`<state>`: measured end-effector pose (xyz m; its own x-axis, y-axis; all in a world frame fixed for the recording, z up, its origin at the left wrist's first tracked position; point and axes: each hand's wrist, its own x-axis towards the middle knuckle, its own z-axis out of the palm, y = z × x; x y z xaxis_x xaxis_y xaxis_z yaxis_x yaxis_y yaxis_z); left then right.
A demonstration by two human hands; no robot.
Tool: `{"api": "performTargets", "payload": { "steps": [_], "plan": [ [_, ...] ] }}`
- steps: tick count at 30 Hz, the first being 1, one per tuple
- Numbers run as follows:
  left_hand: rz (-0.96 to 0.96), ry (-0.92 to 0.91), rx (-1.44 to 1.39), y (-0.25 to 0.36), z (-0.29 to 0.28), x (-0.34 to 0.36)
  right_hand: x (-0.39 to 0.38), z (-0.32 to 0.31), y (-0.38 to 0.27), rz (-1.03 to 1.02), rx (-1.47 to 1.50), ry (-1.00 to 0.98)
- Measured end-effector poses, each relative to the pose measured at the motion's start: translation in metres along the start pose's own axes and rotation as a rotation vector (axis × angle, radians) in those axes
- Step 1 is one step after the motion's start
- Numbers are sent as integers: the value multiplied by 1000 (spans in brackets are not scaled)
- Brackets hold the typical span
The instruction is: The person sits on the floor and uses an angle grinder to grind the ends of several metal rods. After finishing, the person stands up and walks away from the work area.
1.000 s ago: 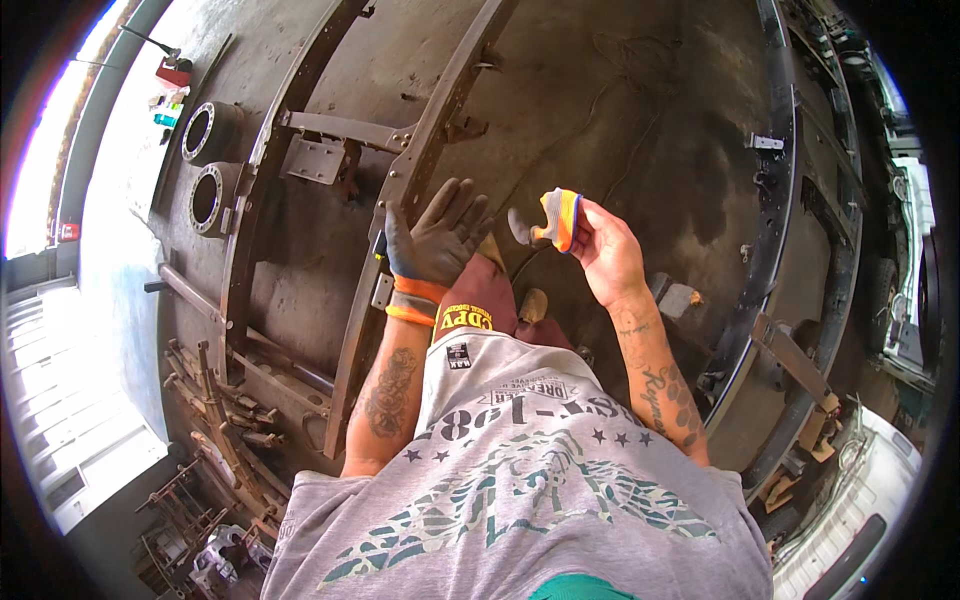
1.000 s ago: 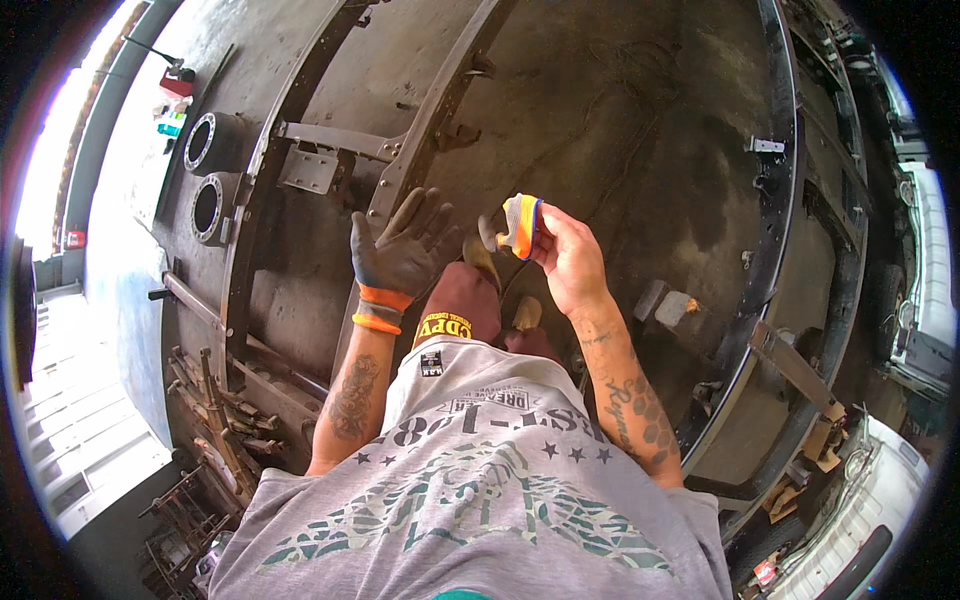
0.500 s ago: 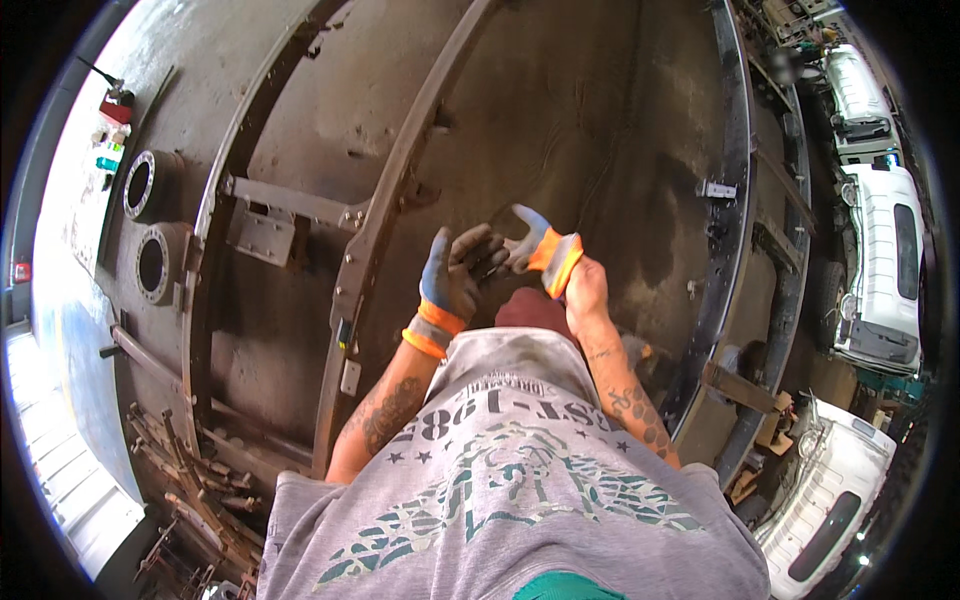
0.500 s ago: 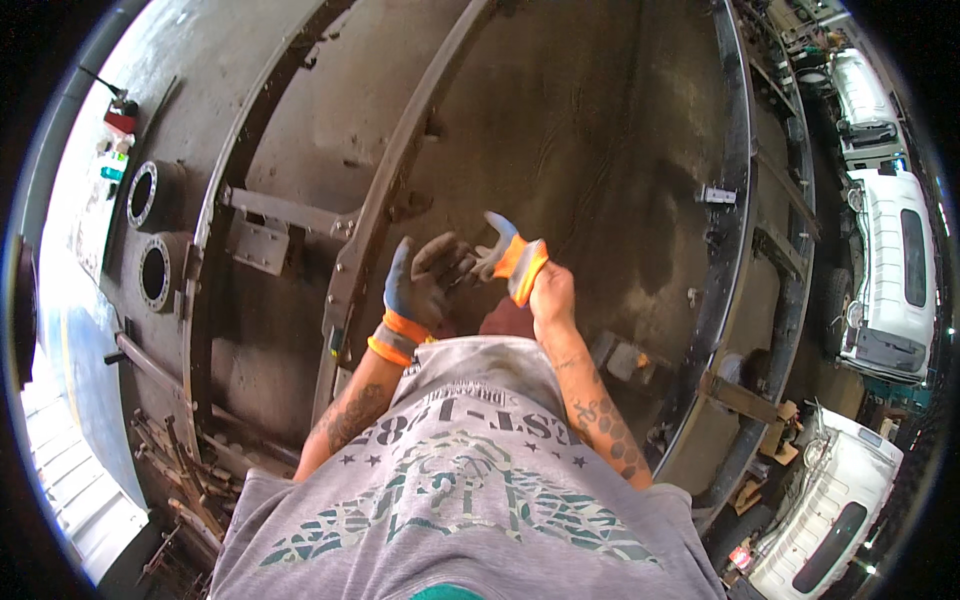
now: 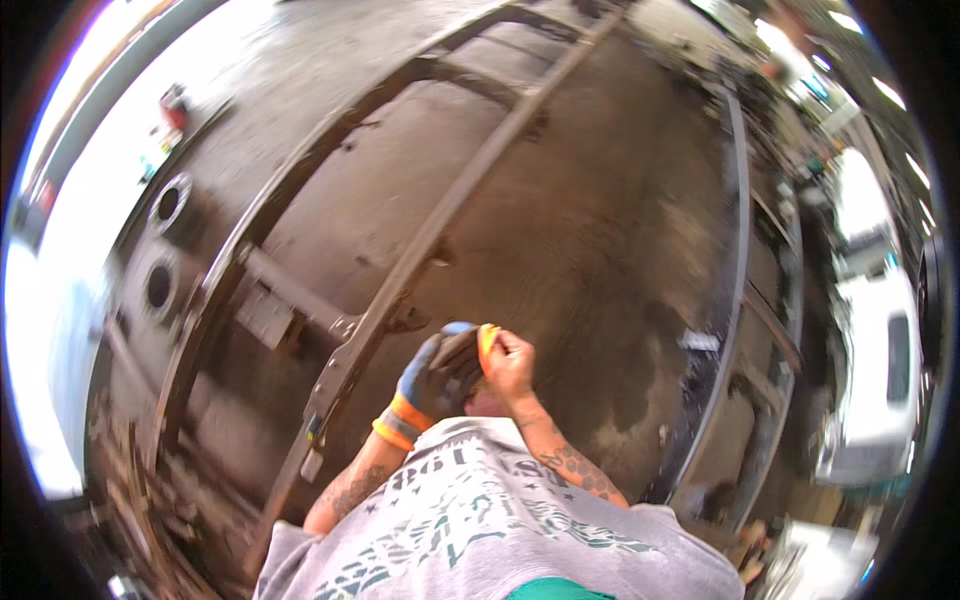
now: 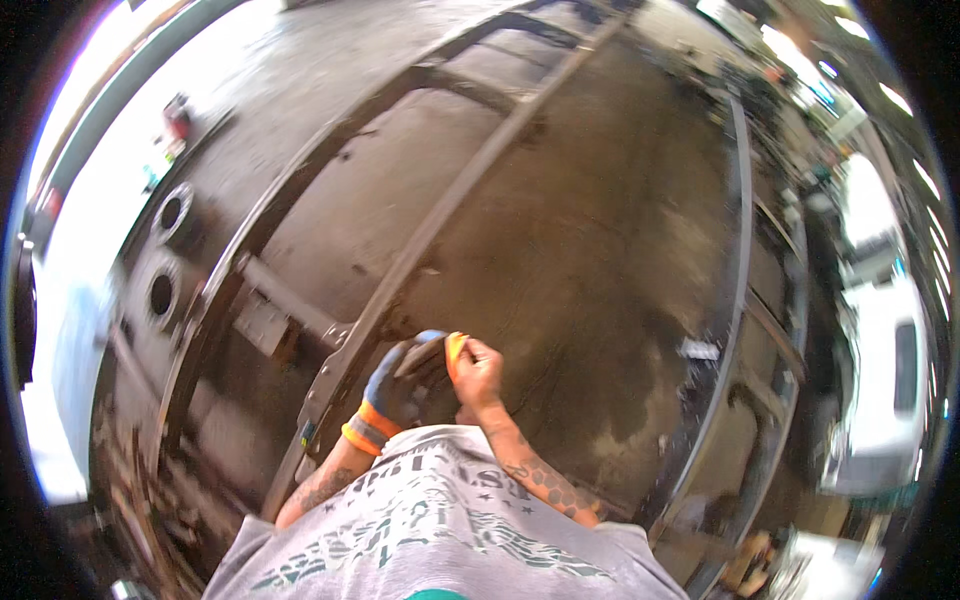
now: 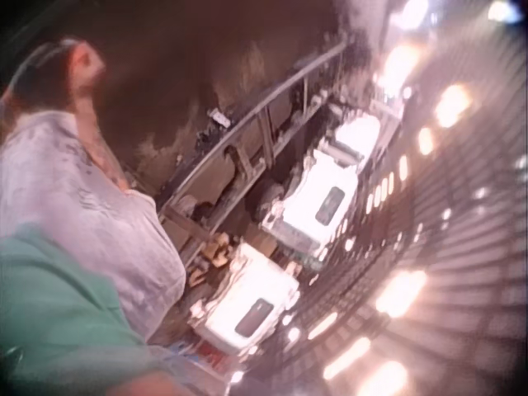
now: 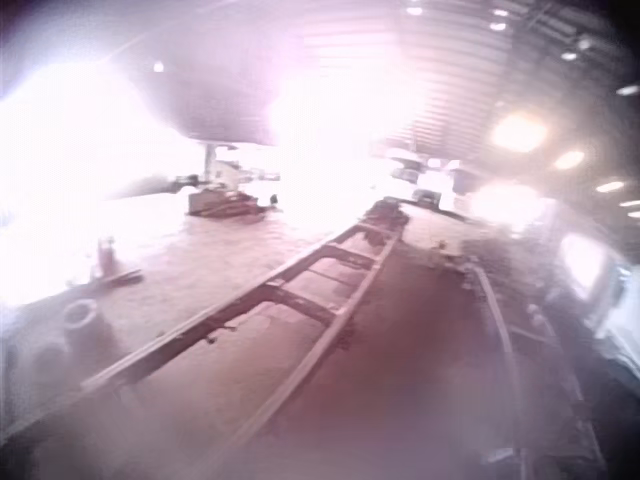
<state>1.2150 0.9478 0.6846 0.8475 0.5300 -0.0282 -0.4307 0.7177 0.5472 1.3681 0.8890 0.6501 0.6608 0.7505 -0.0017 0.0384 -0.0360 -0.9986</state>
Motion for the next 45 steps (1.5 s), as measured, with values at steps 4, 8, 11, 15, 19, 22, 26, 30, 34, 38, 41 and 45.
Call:
{"api": "performTargets", "payload": {
  "steps": [4, 8, 11, 15, 19, 22, 26, 30, 34, 38, 41, 45],
  "plan": [
    [-164, 170, -348, 8, 32, 8, 45, -1, 8, 276, 377, 20],
    [-60, 144, -1062, 11, 14, -39, 58, 18, 10, 505, 362, -234],
    [88, 246, -542, -1, 36, -71, 58, 50, 19, 607, 428, -253],
    [419, 163, -807, 13, 84, -89, 45, 94, 52, 571, 291, -444],
    [594, 672, -189, -8, 46, -71, 60, 130, 78, 621, 207, -529],
    [646, 1032, 543, -5, -10, -23, 84, 138, 82, 616, 157, -612],
    [650, 900, -518, -43, 86, -150, 73, 138, 30, 492, 28, -866],
    [717, 809, -509, -30, 46, -172, 94, 125, 27, 430, 16, -683],
    [484, 840, -325, 23, 39, -131, 101, 100, 19, 327, -237, -759],
    [319, 969, 374, 65, 17, -97, 96, 74, 5, 464, -73, -733],
    [157, 1058, 826, 69, -18, -76, 90, 67, 7, 578, -14, -660],
    [15, 1150, 1198, 46, -41, -49, 68, 69, 12, 677, 55, -592]
  ]
}}
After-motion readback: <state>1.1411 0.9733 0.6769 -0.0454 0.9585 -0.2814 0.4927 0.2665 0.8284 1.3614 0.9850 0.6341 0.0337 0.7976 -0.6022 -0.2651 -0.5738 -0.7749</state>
